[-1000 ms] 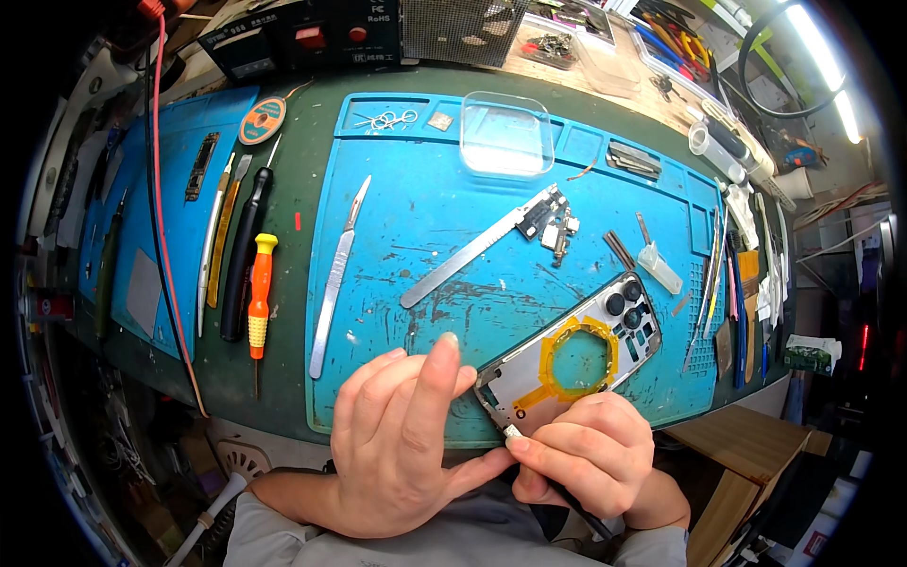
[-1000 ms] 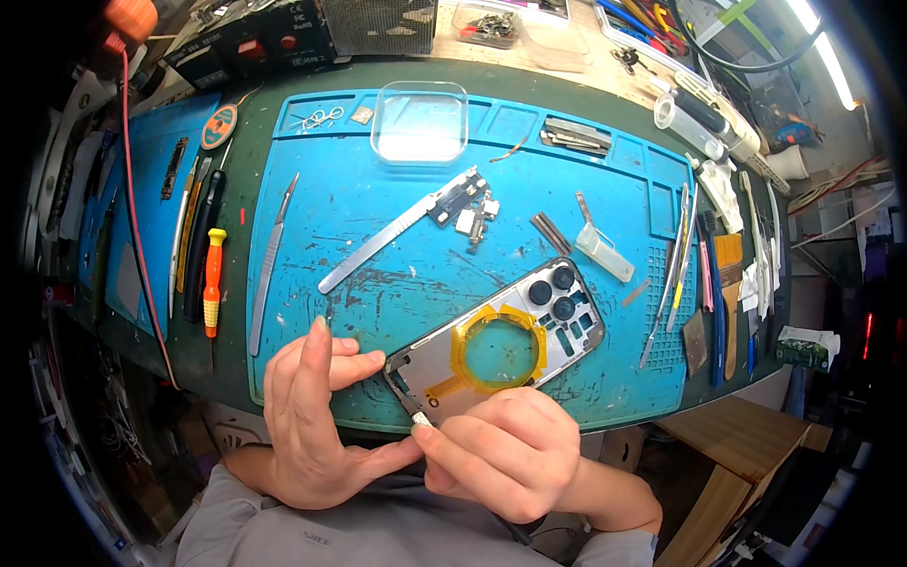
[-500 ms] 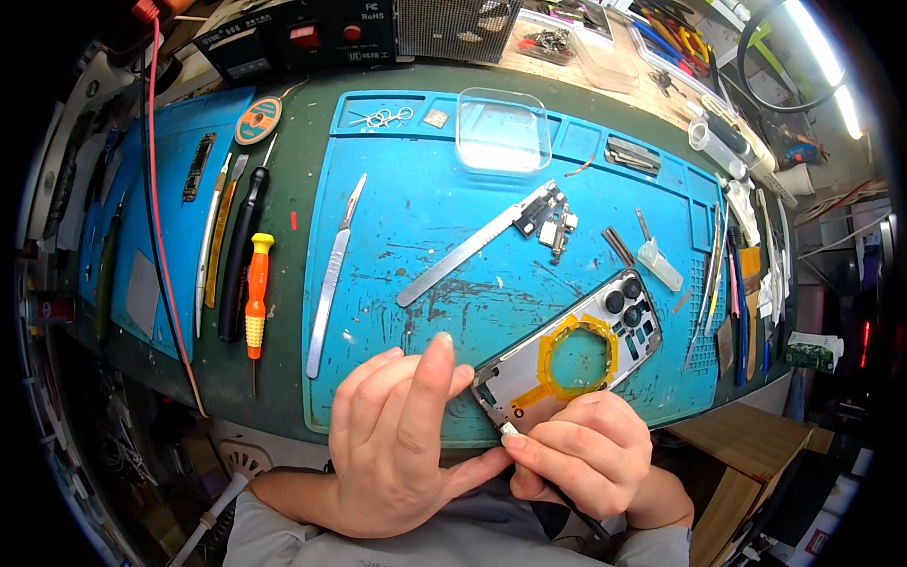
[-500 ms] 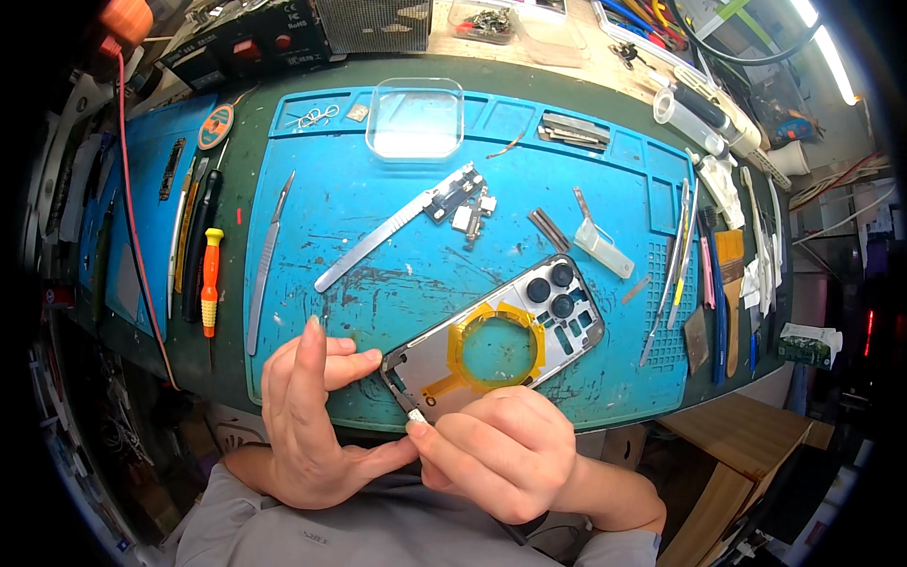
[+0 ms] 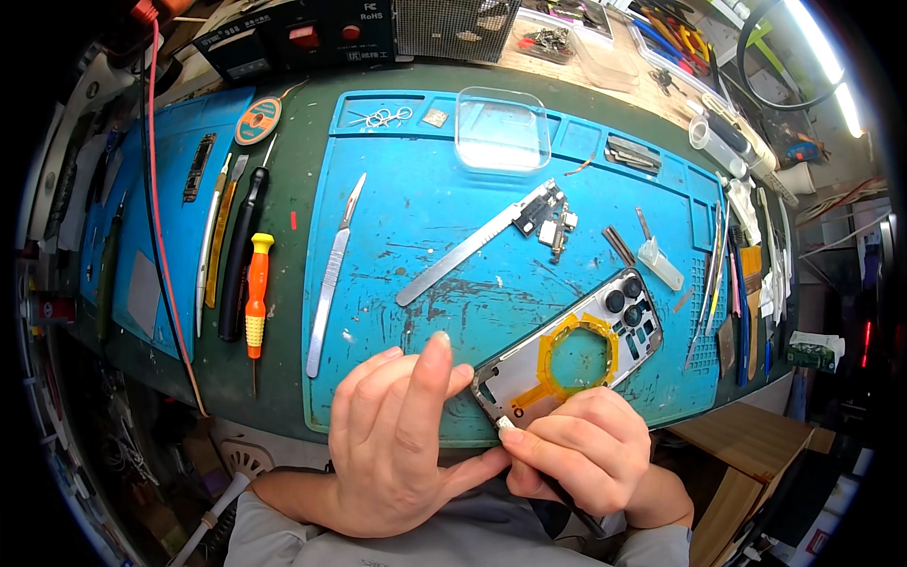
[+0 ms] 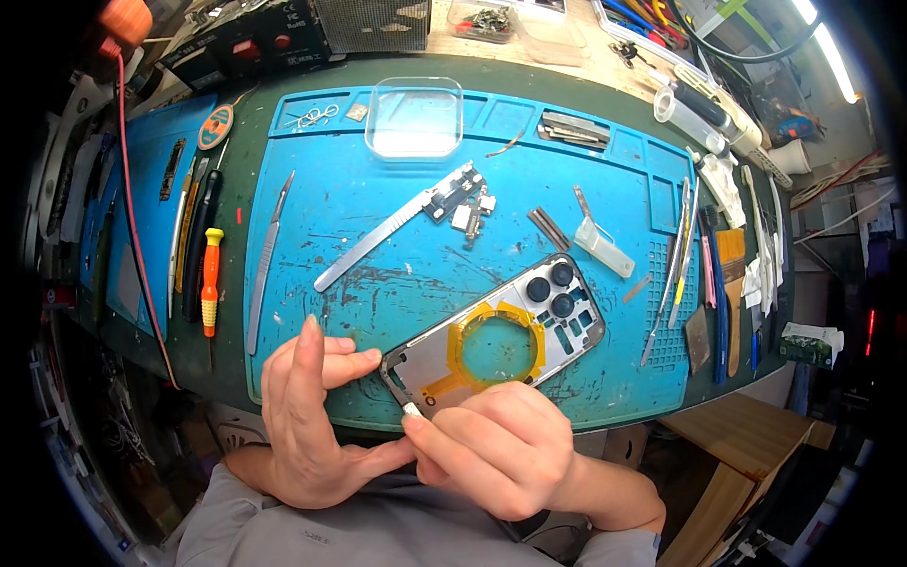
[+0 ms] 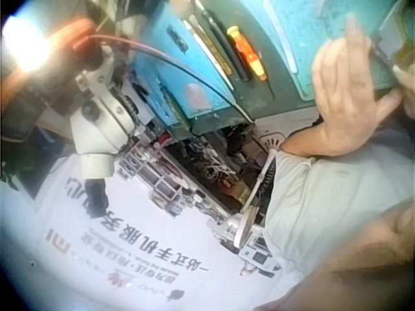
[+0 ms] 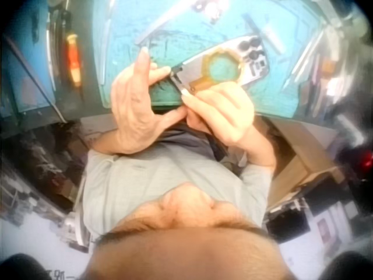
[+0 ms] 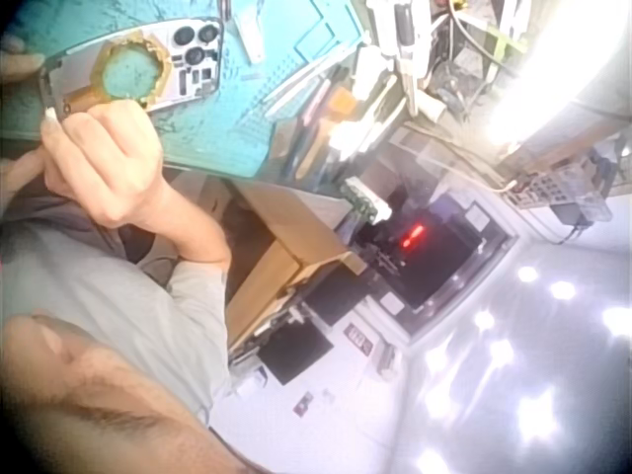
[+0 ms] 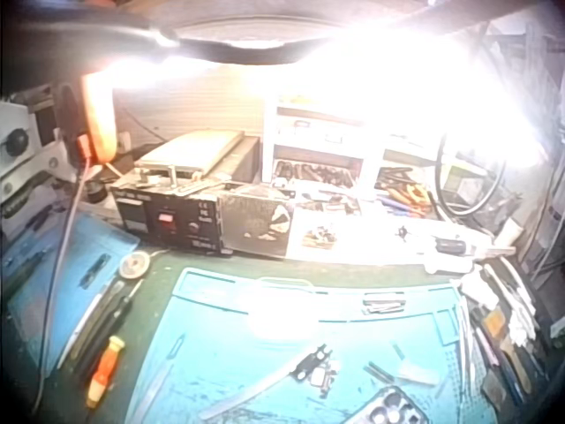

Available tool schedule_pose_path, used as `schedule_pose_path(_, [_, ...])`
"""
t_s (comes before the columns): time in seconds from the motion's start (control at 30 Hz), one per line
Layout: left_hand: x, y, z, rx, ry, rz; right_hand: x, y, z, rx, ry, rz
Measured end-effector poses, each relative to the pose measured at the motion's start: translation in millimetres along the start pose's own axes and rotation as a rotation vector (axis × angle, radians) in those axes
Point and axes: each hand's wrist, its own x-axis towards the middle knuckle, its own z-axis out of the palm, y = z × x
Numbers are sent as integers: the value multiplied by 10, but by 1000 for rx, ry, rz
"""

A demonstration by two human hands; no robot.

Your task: The person uses a small brush to clean the interior of a disassembled smartphone frame. They repeatedly brush along the edges and around the camera module area, then rotate the frame to access different sides.

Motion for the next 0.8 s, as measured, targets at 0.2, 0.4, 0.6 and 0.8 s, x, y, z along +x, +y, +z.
schedule_pose_path(0.2, [10,-12,7,-21,5,4,-20,-7,12,16,24,19])
schedule_pose_path(0.4, [11,0,12,-8,11,6,14,-7,31,-32,12,19])
schedule_pose_path(0.6, [9,-7,19,1,23,13,0,-13,54,-49,31,12])
schedule_pose_path(0.8, [10,-9,16,-6,14,9,3,-9,57,-46,33,18])
